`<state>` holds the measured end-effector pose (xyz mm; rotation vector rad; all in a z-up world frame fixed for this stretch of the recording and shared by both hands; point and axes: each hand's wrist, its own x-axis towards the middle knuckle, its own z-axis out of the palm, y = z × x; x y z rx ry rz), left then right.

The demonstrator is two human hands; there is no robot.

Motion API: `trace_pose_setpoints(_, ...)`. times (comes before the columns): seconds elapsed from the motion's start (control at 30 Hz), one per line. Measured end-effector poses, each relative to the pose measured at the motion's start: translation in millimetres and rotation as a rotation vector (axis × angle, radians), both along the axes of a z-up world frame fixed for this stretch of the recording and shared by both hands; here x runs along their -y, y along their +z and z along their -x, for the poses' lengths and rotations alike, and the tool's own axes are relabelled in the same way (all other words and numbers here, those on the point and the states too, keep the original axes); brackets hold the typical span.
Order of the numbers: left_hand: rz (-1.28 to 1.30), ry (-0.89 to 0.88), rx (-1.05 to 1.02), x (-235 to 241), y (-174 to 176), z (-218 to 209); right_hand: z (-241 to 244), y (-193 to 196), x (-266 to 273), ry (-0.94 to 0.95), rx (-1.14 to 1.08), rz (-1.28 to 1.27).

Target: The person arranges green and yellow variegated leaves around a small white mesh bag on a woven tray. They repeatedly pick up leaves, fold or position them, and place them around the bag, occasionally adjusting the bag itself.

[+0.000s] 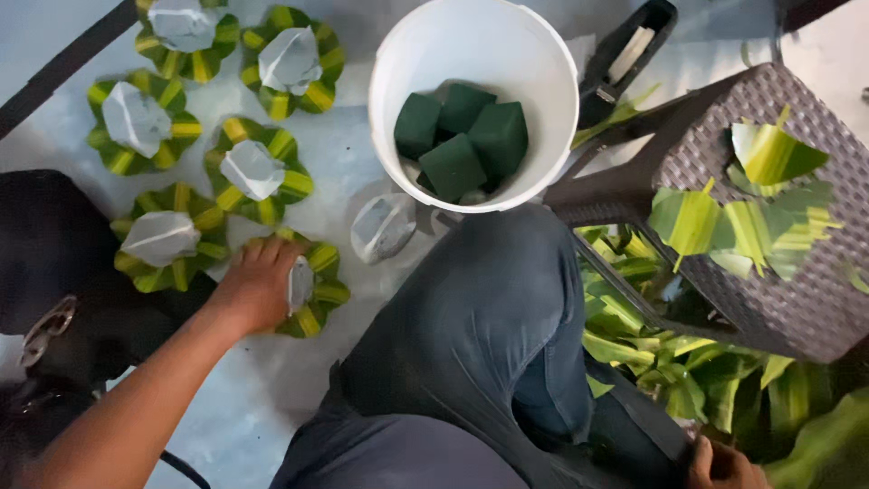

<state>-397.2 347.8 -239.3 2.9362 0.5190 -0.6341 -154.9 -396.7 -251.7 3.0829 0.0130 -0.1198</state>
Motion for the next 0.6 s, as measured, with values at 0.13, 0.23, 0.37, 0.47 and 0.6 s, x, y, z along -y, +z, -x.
trace_pose_setpoints(0.13, 0.199, 0.131, 0.236, 26.8, 16.6, -92.0, 0.7, 30.8, -46.3, -0.048, -0.045, 0.168)
trace_pose_setpoints(0.23, 0.255, -0.022, 0.179, 50.2, -5.4, -139.4, 13.3, 41.7, -67.6, -0.108, 0.071, 0.358)
trace_pose_setpoints(0.37, 0.238, 0.102, 0.364, 54.2, -54.7, -133.1, 31.9, 88.5, -96.3, 0.001, 0.155, 0.096)
trace_pose_setpoints(0.47, 0.259, 0.332, 0.524, 54.6, -4.8, -113.6, 30.0, 100.4, -110.7, -0.036, 0.135, -0.043)
trace_pose_setpoints(0.6, 0.113, 0.354, 0.871, 18.0, 47.3, -55.2, 6.8, 110.2, -127.4, -0.078, 0.138, -0.421)
